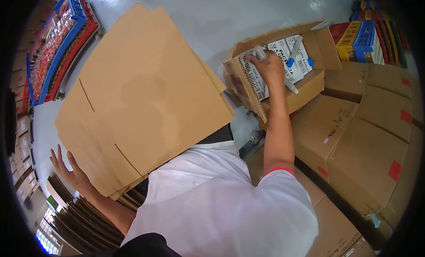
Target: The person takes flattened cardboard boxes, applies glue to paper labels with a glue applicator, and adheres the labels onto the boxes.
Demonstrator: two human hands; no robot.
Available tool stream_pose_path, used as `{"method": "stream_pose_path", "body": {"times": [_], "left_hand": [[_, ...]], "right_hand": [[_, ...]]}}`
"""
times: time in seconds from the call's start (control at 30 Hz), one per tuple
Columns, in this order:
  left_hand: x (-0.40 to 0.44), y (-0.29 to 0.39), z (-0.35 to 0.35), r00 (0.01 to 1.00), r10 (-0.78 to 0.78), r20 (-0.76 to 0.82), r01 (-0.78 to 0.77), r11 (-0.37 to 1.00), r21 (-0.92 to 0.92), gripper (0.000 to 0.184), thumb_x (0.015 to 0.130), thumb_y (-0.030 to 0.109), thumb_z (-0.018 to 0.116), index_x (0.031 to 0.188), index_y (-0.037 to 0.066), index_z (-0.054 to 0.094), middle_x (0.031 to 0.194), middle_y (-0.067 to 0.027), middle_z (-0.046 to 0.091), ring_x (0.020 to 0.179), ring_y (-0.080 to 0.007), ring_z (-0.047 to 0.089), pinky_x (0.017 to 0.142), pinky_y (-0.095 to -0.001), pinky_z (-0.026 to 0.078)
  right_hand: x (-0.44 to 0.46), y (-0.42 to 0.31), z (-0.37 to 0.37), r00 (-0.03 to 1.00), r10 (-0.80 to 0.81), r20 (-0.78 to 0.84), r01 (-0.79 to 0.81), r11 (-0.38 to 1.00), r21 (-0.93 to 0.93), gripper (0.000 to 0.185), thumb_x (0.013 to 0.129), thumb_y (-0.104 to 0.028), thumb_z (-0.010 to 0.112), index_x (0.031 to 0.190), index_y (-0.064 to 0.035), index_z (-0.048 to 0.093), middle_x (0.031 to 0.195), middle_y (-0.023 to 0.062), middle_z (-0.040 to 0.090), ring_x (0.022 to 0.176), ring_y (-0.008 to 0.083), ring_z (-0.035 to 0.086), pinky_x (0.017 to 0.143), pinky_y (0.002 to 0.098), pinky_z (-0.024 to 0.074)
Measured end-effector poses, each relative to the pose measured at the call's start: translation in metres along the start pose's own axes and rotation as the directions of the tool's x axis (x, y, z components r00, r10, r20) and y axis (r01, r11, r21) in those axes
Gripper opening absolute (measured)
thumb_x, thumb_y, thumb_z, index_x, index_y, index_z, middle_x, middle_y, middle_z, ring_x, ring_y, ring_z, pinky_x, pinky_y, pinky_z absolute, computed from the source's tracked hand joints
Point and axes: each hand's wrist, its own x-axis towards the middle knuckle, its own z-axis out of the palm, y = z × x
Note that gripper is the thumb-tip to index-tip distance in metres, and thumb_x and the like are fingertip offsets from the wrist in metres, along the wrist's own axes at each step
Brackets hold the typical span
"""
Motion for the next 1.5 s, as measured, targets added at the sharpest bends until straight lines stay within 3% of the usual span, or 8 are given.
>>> {"method": "stream_pose_path", "body": {"times": [0.43, 0.53, 0.67, 0.87, 0.97, 1.13, 1.27, 1.5], "left_hand": [[-0.003, 0.009, 0.008, 0.999, -0.014, 0.034, 0.016, 0.998, -0.064, 0.039, 0.106, 0.031, 0.06, 0.142, 0.016, 0.063, 0.159, -0.0122, 0.047, 0.154, -0.0355, 0.032, 0.122, -0.0556, 0.029], [-0.003, 0.008, 0.007, 1.0, 0.011, 0.018, -0.011, 0.999, -0.031, 0.039, 0.106, 0.028, 0.06, 0.142, 0.013, 0.063, 0.158, -0.0132, 0.048, 0.151, -0.0339, 0.038, 0.121, -0.0519, 0.033], [0.002, 0.032, 0.013, 1.0, -0.029, 0.004, 0.029, 0.969, -0.246, 0.038, 0.105, 0.021, 0.061, 0.141, 0.008, 0.062, 0.153, -0.0137, 0.054, 0.141, -0.0304, 0.051, 0.115, -0.0453, 0.041], [0.001, 0.133, 0.03, 0.962, 0.166, 0.217, 0.067, 0.629, -0.775, 0.052, 0.092, -0.003, 0.069, 0.143, 0.003, 0.059, 0.144, -0.0127, 0.062, 0.094, -0.0209, 0.072, 0.074, -0.0285, 0.057], [0.005, 0.192, 0.024, 0.918, 0.212, 0.336, 0.261, 0.316, -0.912, 0.065, 0.083, 0.001, 0.08, 0.144, 0.005, 0.058, 0.143, -0.015, 0.061, 0.087, -0.0173, 0.071, 0.063, -0.0261, 0.055], [0.014, 0.184, 0.042, 0.621, 0.369, 0.691, 0.762, -0.076, -0.644, 0.05, 0.086, 0.007, 0.083, 0.132, 0.003, 0.064, 0.131, -0.011, 0.068, 0.069, -0.0097, 0.068, 0.056, -0.0225, 0.051], [0.002, 0.179, 0.056, 0.679, 0.247, 0.691, 0.732, -0.153, -0.664, 0.03, 0.089, 0.01, 0.08, 0.116, -0.001, 0.072, 0.108, -0.0083, 0.075, 0.064, -0.0073, 0.065, 0.052, -0.0217, 0.048], [0.005, 0.172, 0.051, 0.71, 0.075, 0.7, 0.701, 0.008, -0.713, 0.016, 0.092, 0.013, 0.08, 0.101, 0.0, 0.079, 0.084, -0.0044, 0.075, 0.061, -0.0047, 0.061, 0.05, -0.0209, 0.046]], "right_hand": [[-0.008, 0.01, 0.011, 0.899, -0.259, -0.353, 0.272, 0.962, -0.012, 0.028, 0.083, -0.025, 0.086, 0.089, -0.0007, 0.074, 0.072, 0.0156, 0.071, 0.065, 0.0326, 0.069, 0.062, 0.0399, 0.0522], [-0.01, 0.005, -0.03, 0.981, 0.152, 0.124, -0.194, 0.843, 0.502, 0.015, 0.088, -0.015, 0.079, 0.089, -0.0008, 0.073, 0.07, 0.001, 0.063, 0.063, 0.0081, 0.054, 0.061, 0.0271, 0.046], [-0.028, -0.034, -0.093, 0.992, 0.128, 0.021, -0.121, 0.86, 0.495, 0.014, 0.089, -0.013, 0.078, 0.088, -0.0003, 0.073, 0.073, -0.0016, 0.065, 0.062, 0.0058, 0.053, 0.059, 0.0246, 0.0441], [-0.094, -0.153, -0.104, 0.822, -0.411, -0.394, 0.548, 0.76, 0.349, 0.012, 0.083, 0.004, 0.08, 0.09, -0.0001, 0.072, 0.081, 0.0087, 0.073, 0.072, 0.0123, 0.065, 0.065, 0.0275, 0.0509], [-0.121, -0.199, -0.072, 0.713, -0.635, -0.298, 0.686, 0.541, 0.487, 0.019, 0.079, 0.009, 0.081, 0.09, -0.001, 0.071, 0.083, 0.011, 0.073, 0.072, 0.0137, 0.066, 0.064, 0.0269, 0.0511], [-0.128, -0.225, -0.04, 0.713, -0.675, -0.187, 0.589, 0.432, 0.683, 0.022, 0.076, 0.01, 0.083, 0.09, -0.0007, 0.069, 0.086, 0.0097, 0.074, 0.071, 0.0139, 0.065, 0.062, 0.0257, 0.0505], [-0.127, -0.226, -0.035, 0.821, -0.56, 0.113, 0.319, 0.614, 0.722, 0.029, 0.074, 0.008, 0.085, 0.098, -0.0018, 0.072, 0.092, 0.0087, 0.075, 0.07, 0.012, 0.064, 0.062, 0.0245, 0.0498], [-0.129, -0.244, -0.02, 0.718, -0.675, -0.17, 0.644, 0.553, 0.529, 0.057, 0.073, 0.004, 0.088, 0.126, -0.0095, 0.074, 0.117, 0.0114, 0.072, 0.067, 0.0099, 0.058, 0.054, 0.024, 0.0471]]}}
